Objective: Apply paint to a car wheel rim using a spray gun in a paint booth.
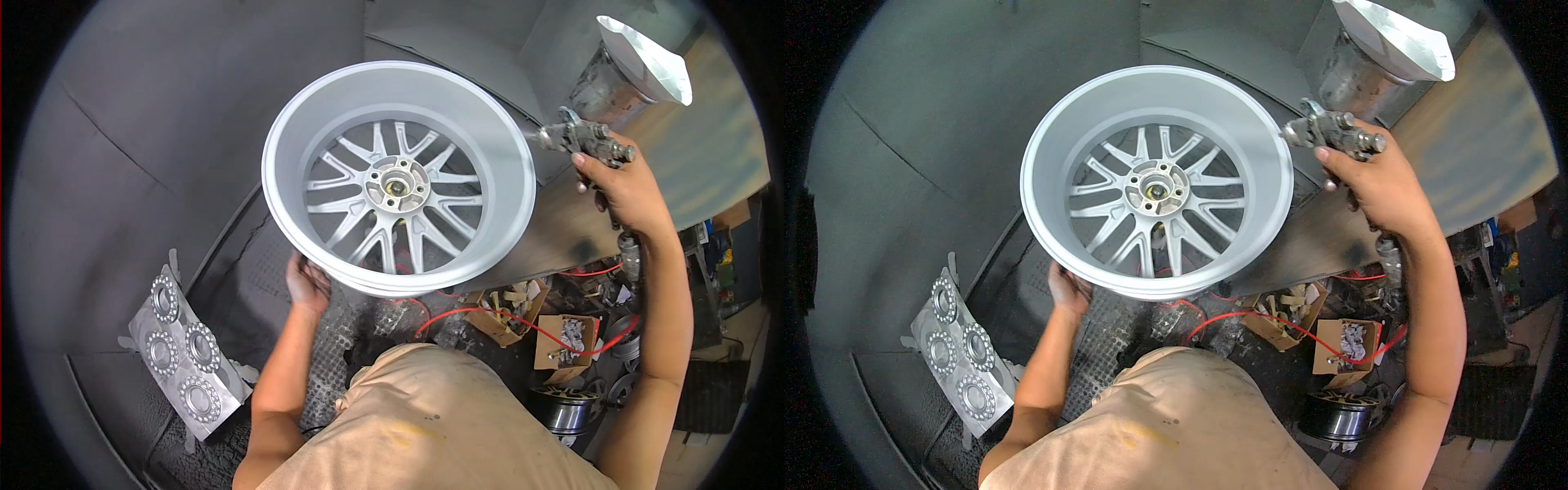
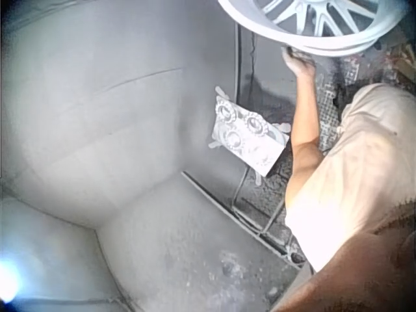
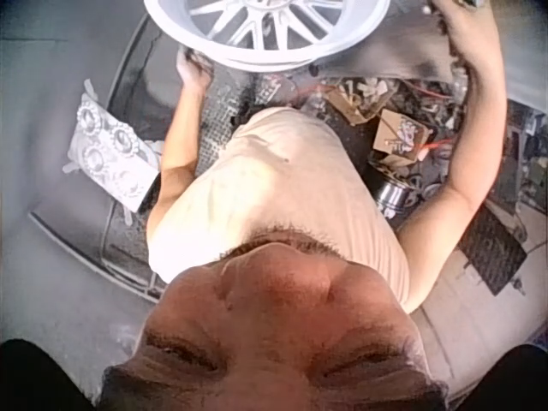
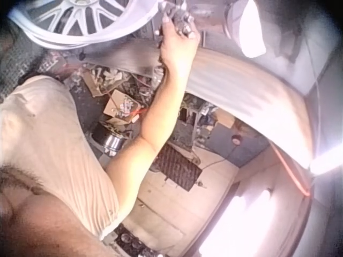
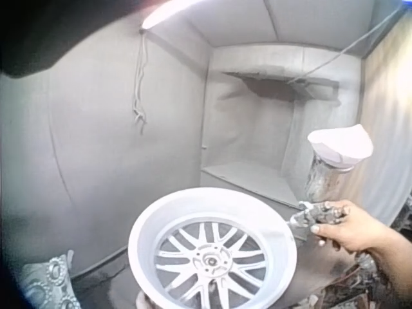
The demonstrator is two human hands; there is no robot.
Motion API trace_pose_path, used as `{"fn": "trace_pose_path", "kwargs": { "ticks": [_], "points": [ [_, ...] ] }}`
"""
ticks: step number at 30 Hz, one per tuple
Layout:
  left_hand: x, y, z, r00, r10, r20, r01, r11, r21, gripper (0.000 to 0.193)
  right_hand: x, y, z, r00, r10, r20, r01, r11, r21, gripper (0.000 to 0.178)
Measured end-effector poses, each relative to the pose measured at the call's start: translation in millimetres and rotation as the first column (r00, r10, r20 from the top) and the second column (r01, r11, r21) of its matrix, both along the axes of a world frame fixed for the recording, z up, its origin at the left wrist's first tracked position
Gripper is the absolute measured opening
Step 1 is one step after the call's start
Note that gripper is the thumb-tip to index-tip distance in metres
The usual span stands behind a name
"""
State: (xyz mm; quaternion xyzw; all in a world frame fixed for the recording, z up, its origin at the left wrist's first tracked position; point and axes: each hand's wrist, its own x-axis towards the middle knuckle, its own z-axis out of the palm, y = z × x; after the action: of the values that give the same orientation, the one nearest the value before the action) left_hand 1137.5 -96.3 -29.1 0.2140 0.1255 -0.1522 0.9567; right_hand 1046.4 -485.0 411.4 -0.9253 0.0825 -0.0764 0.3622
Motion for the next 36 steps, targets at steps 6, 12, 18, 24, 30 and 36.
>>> {"fn": "trace_pose_path", "kwargs": {
  "ticks": [6,12,18,24,30,36],
  "points": [
    [-93,-97,23,0.946,0.155,-0.286,-0.136,0.987,0.086,0.026,-6,-13,10,0.986,-0.049,-0.161,0.041,0.998,-0.050,0.021],
    [-89,-83,-6,0.899,-0.434,-0.058,0.434,0.866,0.247,0.048,-12,-29,4,0.968,0.116,-0.222,-0.128,0.991,-0.038,0.024],
    [15,8,29,0.994,-0.073,-0.075,0.100,0.874,0.476,0.034,-19,5,20,0.896,0.032,-0.443,0.027,0.991,0.127,0.047],
    [-37,-52,86,0.888,-0.244,-0.390,0.382,0.863,0.331,0.026,-15,30,16,0.925,0.214,-0.315,-0.058,0.897,0.438,0.054],
    [-92,-100,58,0.657,-0.679,-0.326,0.752,0.623,0.218,0.049,27,29,6,0.983,0.133,-0.126,-0.100,0.965,0.242,0.024],
    [-8,-20,21,0.813,-0.446,-0.374,0.579,0.555,0.597,0.039,45,-6,-2,0.999,-0.017,-0.050,0.025,0.985,0.172,0.022]
  ]
}}
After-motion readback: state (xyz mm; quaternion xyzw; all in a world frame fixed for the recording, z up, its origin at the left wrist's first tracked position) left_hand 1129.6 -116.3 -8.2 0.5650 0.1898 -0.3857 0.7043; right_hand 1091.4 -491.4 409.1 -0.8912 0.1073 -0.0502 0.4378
